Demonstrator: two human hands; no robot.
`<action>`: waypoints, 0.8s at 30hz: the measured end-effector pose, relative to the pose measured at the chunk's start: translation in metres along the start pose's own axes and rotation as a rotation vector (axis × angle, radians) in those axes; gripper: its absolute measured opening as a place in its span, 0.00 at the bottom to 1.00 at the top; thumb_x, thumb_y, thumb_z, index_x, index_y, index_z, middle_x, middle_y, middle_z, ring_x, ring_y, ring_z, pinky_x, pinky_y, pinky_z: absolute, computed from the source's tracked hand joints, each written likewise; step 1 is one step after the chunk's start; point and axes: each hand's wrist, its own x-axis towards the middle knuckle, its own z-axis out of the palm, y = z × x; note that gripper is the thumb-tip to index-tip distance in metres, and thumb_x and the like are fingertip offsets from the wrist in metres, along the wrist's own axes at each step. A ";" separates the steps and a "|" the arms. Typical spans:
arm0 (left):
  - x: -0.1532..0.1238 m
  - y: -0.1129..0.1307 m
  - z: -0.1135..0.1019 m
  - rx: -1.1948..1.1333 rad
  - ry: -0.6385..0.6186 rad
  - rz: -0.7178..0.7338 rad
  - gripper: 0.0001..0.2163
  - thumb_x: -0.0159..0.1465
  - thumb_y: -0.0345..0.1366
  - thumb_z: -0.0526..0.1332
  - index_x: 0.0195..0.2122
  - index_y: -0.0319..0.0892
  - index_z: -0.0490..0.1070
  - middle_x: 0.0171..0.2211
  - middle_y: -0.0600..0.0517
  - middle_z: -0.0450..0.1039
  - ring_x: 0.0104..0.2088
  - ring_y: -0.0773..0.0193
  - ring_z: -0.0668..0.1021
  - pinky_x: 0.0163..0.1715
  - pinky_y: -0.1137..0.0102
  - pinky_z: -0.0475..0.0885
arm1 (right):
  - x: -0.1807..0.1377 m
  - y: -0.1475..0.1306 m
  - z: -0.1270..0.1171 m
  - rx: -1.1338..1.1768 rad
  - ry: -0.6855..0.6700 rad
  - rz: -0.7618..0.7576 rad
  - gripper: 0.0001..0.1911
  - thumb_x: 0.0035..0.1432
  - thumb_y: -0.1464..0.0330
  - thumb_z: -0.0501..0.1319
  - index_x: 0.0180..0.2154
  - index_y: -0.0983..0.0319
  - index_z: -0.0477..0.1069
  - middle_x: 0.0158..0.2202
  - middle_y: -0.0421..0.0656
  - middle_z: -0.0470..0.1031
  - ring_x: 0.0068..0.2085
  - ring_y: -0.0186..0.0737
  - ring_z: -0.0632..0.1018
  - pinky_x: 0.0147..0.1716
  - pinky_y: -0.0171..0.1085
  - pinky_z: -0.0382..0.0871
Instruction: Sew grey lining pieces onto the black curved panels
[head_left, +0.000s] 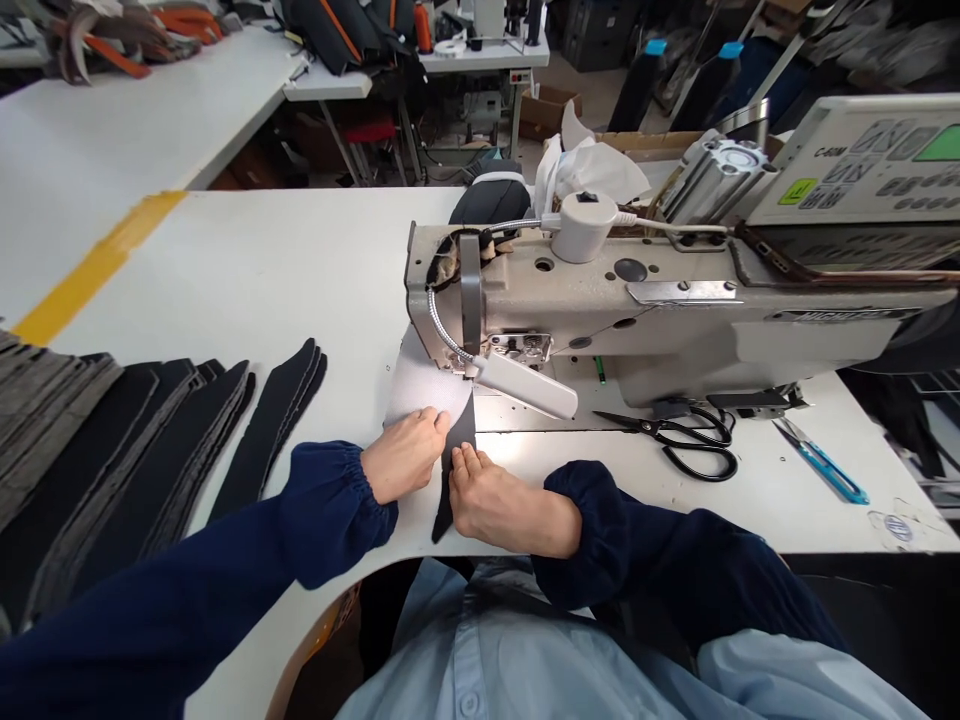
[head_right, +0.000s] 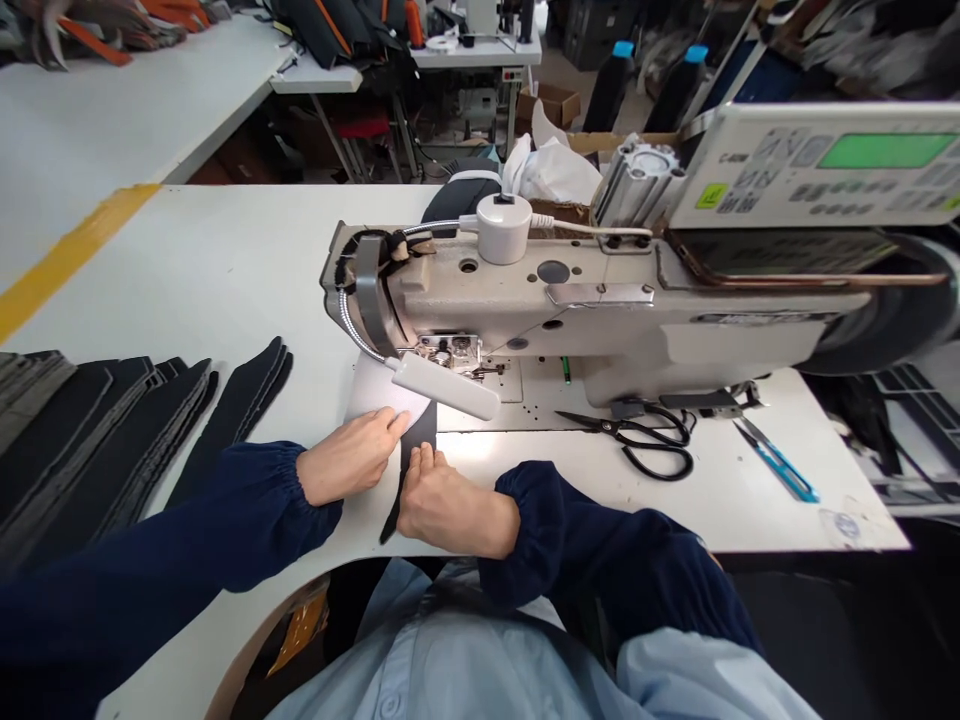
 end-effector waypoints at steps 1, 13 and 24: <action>0.001 0.001 0.000 -0.005 -0.012 -0.003 0.17 0.55 0.18 0.50 0.44 0.32 0.66 0.38 0.41 0.69 0.37 0.55 0.75 0.37 0.64 0.73 | 0.000 -0.002 0.001 0.002 0.013 0.004 0.19 0.58 0.80 0.54 0.49 0.84 0.71 0.50 0.71 0.72 0.49 0.59 0.79 0.42 0.50 0.77; -0.003 0.009 0.029 -0.243 0.262 -0.036 0.18 0.57 0.22 0.49 0.48 0.40 0.66 0.37 0.49 0.72 0.41 0.59 0.75 0.42 0.66 0.71 | -0.002 -0.014 0.007 0.134 0.086 0.014 0.16 0.60 0.82 0.53 0.48 0.82 0.71 0.46 0.72 0.74 0.46 0.55 0.80 0.40 0.50 0.78; 0.003 0.006 0.061 -0.388 0.564 0.107 0.14 0.61 0.20 0.47 0.37 0.39 0.71 0.37 0.48 0.73 0.39 0.62 0.72 0.43 0.67 0.72 | 0.001 -0.022 0.024 0.072 0.213 0.010 0.17 0.62 0.80 0.52 0.48 0.84 0.70 0.45 0.72 0.74 0.47 0.59 0.79 0.43 0.55 0.75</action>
